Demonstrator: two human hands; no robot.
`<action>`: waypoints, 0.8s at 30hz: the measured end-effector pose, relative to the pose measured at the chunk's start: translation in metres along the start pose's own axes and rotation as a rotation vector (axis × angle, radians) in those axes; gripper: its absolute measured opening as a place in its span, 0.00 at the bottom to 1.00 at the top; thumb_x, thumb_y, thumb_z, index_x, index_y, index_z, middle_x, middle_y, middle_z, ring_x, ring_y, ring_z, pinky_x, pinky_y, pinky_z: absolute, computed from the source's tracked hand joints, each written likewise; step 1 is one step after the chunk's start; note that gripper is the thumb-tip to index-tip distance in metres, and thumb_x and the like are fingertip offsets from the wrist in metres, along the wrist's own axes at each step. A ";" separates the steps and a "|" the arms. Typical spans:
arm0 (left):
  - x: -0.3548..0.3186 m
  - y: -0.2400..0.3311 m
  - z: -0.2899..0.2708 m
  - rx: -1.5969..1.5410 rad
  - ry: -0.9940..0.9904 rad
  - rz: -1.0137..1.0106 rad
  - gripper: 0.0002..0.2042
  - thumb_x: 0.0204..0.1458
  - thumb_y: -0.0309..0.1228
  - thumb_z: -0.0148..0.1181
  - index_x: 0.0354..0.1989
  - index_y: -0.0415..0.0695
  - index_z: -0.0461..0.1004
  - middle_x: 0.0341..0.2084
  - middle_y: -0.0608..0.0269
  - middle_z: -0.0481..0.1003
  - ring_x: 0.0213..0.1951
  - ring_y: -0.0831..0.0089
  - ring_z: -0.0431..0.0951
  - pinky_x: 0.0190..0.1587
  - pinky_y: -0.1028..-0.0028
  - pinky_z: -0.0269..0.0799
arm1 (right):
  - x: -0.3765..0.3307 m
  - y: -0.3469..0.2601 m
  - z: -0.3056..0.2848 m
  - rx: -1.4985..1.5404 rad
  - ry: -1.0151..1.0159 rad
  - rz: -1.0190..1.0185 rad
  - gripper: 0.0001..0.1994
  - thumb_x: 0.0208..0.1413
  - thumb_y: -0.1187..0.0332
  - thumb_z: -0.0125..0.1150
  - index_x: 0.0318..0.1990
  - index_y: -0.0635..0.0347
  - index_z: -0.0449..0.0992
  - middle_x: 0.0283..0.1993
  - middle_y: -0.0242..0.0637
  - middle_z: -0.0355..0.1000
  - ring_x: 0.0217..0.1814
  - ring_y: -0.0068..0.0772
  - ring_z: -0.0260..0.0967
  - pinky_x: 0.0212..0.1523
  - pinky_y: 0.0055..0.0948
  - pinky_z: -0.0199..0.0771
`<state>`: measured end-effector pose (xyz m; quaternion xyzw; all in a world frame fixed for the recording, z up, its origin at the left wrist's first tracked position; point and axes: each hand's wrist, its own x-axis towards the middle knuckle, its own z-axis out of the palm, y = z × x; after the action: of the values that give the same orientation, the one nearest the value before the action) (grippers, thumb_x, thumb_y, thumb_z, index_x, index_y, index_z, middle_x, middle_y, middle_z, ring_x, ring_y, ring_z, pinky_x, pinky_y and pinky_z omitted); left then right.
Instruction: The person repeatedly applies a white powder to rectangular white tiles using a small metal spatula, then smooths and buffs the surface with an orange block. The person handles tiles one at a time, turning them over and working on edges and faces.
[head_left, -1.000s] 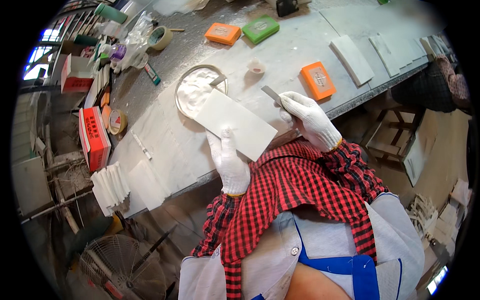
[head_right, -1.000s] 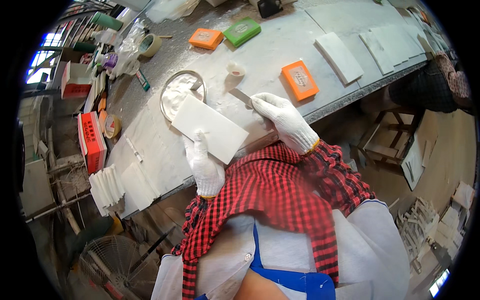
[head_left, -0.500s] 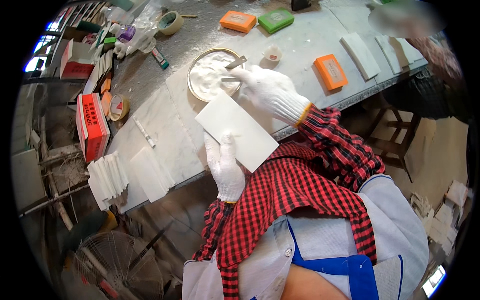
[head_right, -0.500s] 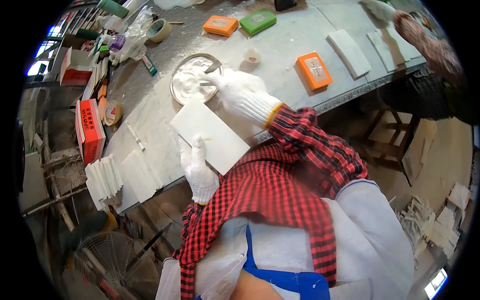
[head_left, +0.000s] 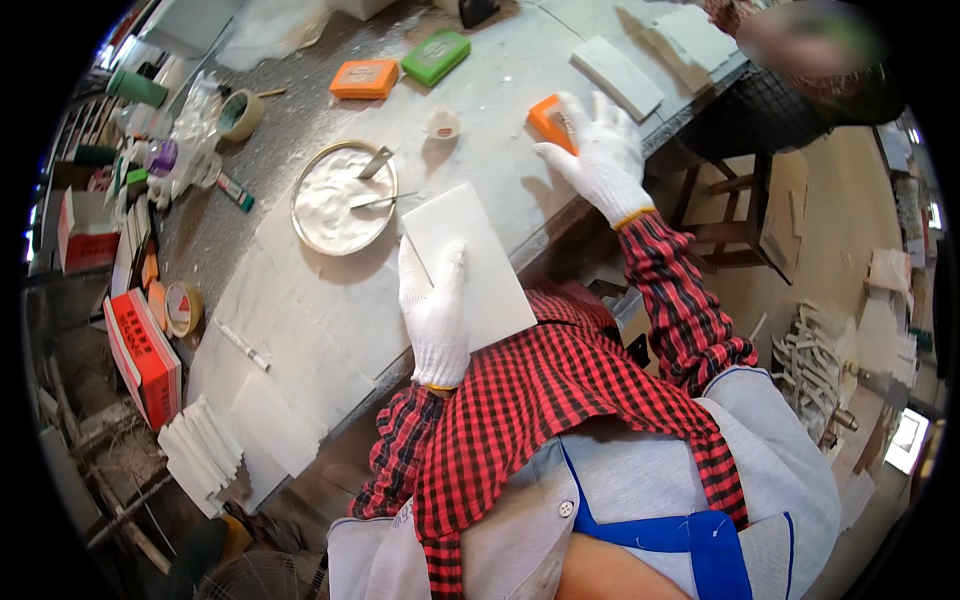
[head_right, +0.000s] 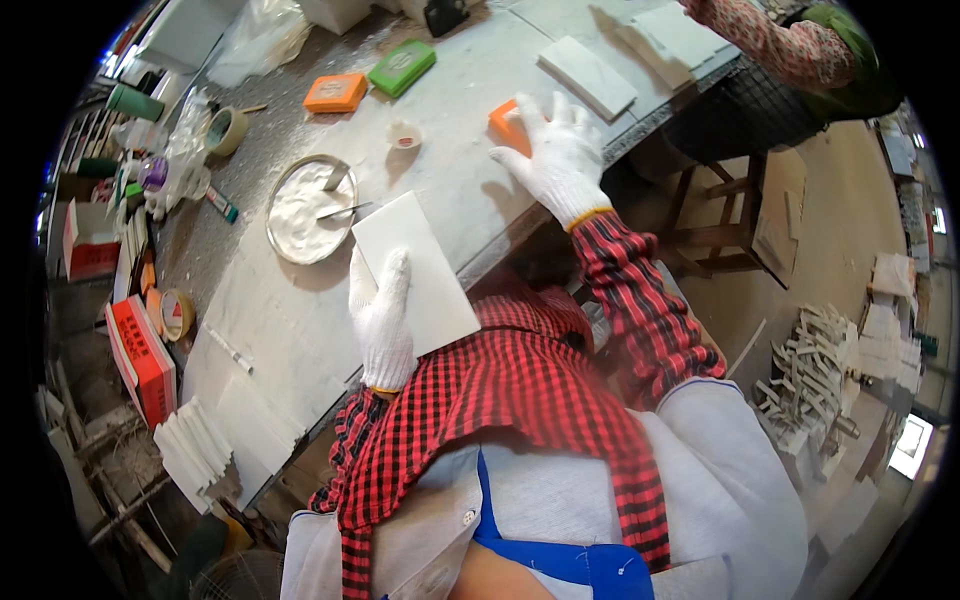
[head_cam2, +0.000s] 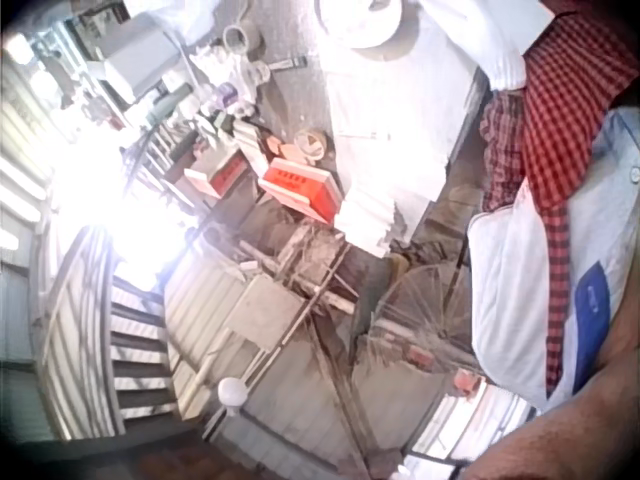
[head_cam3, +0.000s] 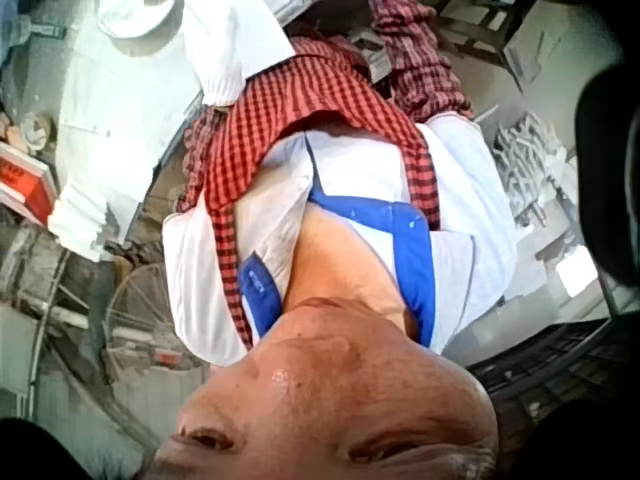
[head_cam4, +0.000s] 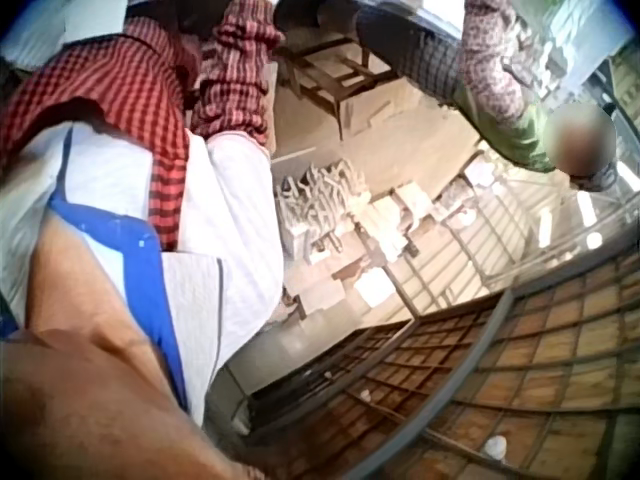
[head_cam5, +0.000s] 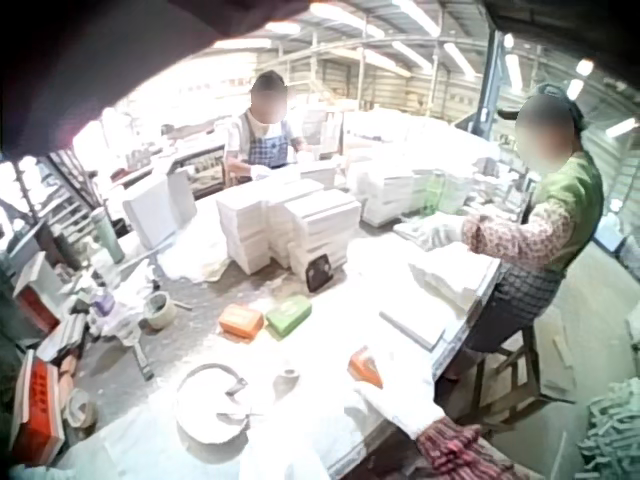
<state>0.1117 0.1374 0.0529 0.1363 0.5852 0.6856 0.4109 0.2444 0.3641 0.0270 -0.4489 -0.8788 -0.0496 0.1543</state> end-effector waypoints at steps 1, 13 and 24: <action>0.004 -0.002 0.005 0.061 -0.020 -0.003 0.28 0.65 0.25 0.56 0.72 0.35 0.56 0.59 0.53 0.70 0.58 0.70 0.73 0.59 0.70 0.71 | 0.000 0.003 0.011 0.022 -0.073 0.013 0.31 0.59 0.51 0.65 0.68 0.42 0.67 0.65 0.50 0.64 0.61 0.57 0.66 0.60 0.49 0.69; 0.041 -0.006 0.045 0.276 -0.047 0.114 0.28 0.67 0.26 0.53 0.72 0.32 0.53 0.61 0.50 0.70 0.58 0.69 0.72 0.60 0.71 0.70 | -0.056 -0.047 -0.045 1.011 -0.171 0.151 0.32 0.60 0.63 0.63 0.72 0.58 0.64 0.58 0.52 0.68 0.62 0.52 0.67 0.64 0.40 0.66; 0.037 0.012 0.056 0.284 -0.024 0.186 0.27 0.67 0.28 0.52 0.72 0.33 0.55 0.60 0.52 0.70 0.56 0.71 0.73 0.56 0.72 0.71 | -0.020 -0.042 -0.048 1.186 -0.191 0.214 0.34 0.58 0.64 0.65 0.72 0.56 0.64 0.56 0.53 0.68 0.60 0.52 0.68 0.63 0.41 0.67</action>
<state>0.1213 0.2029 0.0684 0.2548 0.6562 0.6294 0.3291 0.2324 0.3132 0.0685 -0.3748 -0.7167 0.5043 0.3026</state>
